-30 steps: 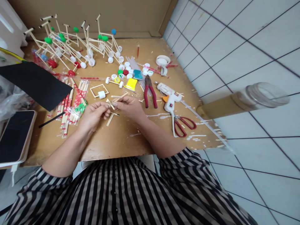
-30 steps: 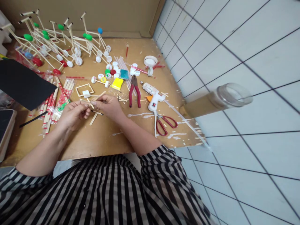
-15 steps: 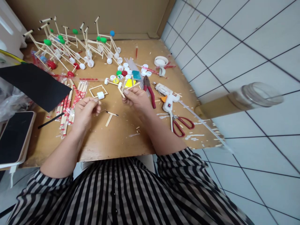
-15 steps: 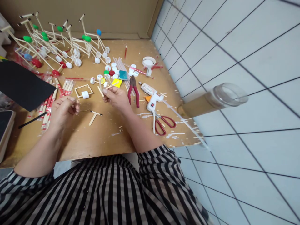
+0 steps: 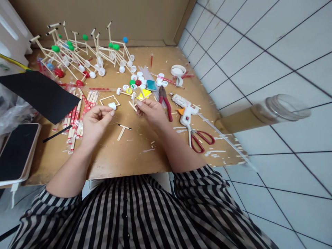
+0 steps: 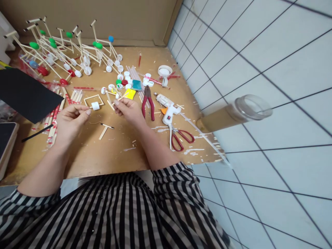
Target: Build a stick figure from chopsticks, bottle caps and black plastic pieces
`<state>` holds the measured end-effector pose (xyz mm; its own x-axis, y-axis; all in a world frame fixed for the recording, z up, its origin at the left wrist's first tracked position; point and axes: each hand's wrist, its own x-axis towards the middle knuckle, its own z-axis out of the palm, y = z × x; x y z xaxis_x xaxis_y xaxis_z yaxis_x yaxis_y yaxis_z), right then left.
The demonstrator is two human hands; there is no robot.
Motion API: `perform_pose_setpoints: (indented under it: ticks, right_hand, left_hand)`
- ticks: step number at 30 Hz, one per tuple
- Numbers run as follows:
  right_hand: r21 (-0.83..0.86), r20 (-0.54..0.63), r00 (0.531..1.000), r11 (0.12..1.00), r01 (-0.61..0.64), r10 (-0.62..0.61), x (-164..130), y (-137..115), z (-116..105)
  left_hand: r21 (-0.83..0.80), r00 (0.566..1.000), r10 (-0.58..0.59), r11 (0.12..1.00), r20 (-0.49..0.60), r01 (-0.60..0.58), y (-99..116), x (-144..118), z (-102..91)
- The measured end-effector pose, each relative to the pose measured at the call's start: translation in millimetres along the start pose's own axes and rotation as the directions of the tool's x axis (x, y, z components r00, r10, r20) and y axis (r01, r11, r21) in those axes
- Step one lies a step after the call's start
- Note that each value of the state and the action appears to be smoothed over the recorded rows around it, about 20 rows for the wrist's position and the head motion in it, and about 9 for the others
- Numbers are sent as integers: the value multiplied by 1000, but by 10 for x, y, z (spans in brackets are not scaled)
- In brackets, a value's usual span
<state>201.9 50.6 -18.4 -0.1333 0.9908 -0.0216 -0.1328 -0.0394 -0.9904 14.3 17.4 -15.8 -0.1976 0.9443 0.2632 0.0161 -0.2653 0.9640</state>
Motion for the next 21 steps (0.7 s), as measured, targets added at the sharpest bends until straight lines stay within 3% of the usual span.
perform_pose_setpoints:
  ticks: [4, 7, 10, 12, 17, 21]
  right_hand:
    - [-56, -4, 998, 997, -60, 60, 19, -4, -21]
    - [-53, -6, 997, 995, -79, 79, 39, 16, -26]
    - [-29, -14, 997, 996, -81, 81, 54, 39, -25]
    - [-11, -10, 997, 997, -73, 73, 58, 48, -21]
    - [-22, 44, 998, 999, -41, 42, 39, 37, 1]
    - [-142, 4, 999, 989, 37, -37, 19, 9, -5]
  left_hand:
    - [273, 980, -88, 961, 177, 37, -18, -43, -45]
    - [524, 921, -216, 852, 324, 16, -7, -61, -72]
    - [676, 892, -268, 735, 365, -56, 13, -72, -75]
    - [677, 895, -250, 732, 369, -75, 12, -79, -70]
    - [563, 928, -181, 826, 326, -37, -14, -70, -66]
    - [633, 919, -228, 773, 321, -29, 27, -46, -80]
